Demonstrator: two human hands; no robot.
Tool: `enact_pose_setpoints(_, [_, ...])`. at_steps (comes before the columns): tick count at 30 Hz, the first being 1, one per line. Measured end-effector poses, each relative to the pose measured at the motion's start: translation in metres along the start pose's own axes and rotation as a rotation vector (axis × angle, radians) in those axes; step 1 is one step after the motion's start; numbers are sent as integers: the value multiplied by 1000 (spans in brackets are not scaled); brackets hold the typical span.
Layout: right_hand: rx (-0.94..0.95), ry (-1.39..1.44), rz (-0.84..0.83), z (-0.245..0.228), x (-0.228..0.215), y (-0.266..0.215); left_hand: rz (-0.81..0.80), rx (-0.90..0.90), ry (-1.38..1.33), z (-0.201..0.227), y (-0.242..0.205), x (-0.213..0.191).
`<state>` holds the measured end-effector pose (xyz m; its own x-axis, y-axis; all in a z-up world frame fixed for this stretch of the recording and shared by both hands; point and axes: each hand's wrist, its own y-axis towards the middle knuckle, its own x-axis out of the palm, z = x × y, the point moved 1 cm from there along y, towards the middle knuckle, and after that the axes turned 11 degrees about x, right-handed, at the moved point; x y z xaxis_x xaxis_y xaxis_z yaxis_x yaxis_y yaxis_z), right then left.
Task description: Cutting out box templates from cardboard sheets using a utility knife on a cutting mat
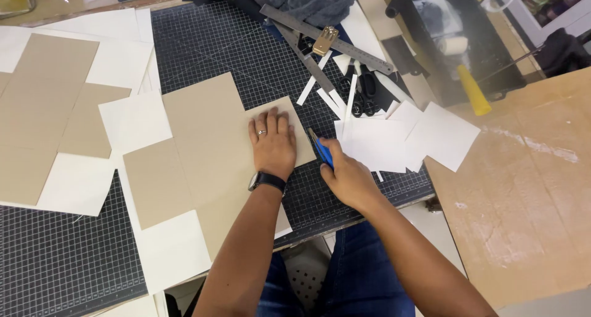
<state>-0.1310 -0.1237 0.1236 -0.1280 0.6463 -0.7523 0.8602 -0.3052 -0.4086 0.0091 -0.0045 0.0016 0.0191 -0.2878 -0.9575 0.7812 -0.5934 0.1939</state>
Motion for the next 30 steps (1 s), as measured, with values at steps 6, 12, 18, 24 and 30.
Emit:
enact_pose_setpoints(6, [-9, -73, -65, -2, 3, 6, 9, 6, -15, -1, -2, 1])
enact_pose_setpoints(12, [-48, -153, -78, 6, 9, -1, 47, 17, 15, 0, -3, 1])
enact_pose_setpoints(18, [-72, -175, -19, 26, 26, -15, 25, 23, 13, -1, -1, 3])
enact_pose_setpoints(24, [158, -17, 101, 41, -11, -21, 16, 8, -3, 0, -4, 2])
enact_pose_setpoints(30, [35, -7, -3, 5, -5, -18, 23, 14, -4, -1, -3, 2])
